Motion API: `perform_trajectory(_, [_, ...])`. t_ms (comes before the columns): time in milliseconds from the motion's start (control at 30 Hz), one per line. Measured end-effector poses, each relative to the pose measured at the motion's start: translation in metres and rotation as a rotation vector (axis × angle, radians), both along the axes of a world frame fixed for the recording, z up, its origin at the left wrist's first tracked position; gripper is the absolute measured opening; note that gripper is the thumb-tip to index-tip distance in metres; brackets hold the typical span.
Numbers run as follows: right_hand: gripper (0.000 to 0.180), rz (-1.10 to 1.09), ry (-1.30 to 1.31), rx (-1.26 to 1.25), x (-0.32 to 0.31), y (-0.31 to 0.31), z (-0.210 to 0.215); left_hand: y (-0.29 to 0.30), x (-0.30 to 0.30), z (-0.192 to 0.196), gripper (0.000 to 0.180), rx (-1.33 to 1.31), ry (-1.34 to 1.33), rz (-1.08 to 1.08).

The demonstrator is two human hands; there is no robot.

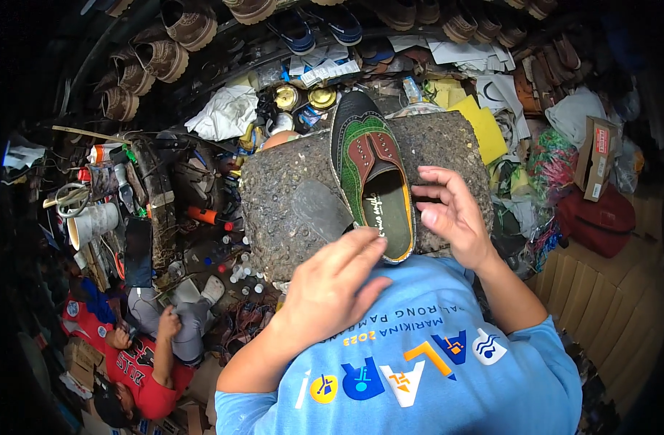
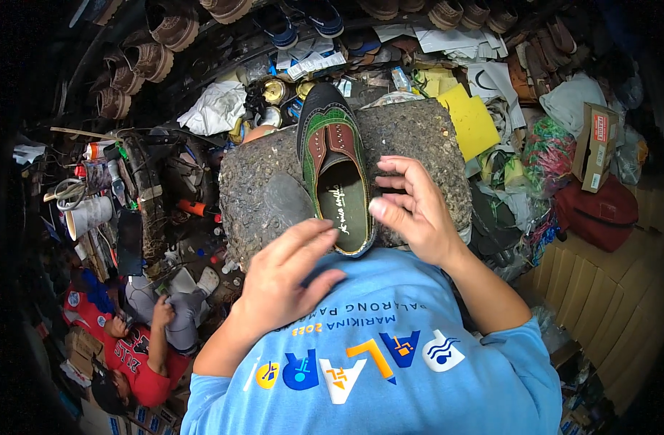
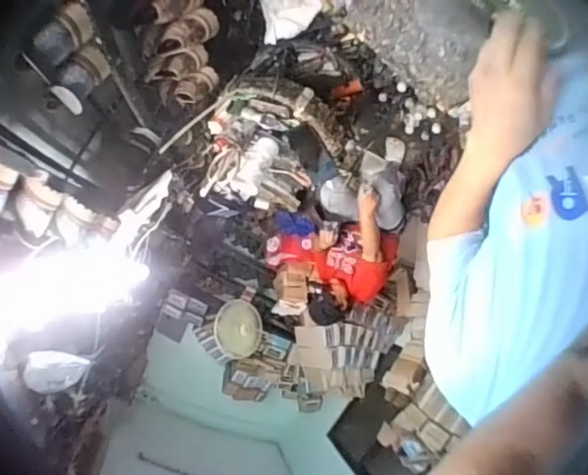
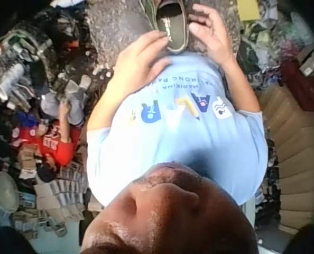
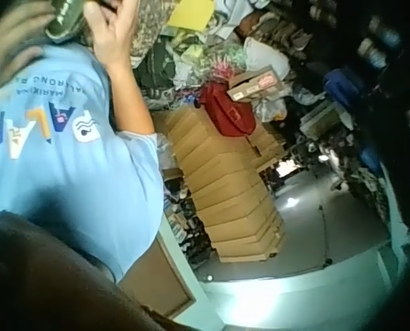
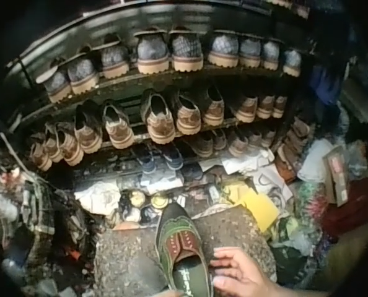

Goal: Assembling a shoe by inserting and pressing down the inner lining and insole.

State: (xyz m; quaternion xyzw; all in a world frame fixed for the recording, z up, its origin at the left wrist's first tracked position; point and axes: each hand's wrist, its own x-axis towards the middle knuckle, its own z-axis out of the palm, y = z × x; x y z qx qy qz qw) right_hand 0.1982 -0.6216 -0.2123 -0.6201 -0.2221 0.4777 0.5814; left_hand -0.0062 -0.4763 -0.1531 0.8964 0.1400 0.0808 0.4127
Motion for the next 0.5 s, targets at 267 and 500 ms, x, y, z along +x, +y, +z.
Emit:
perform_trajectory(267, [0.049,-0.381,0.259,-0.033,-0.003,0.018,-0.032,0.0,0.02,-0.015,0.03,0.121,-0.129,-0.285])
perform_trajectory(500, [0.117,0.022,0.886,0.569,0.014,0.053,-0.042,0.002,0.028,-0.001,0.031,0.146,-0.168,-0.305])
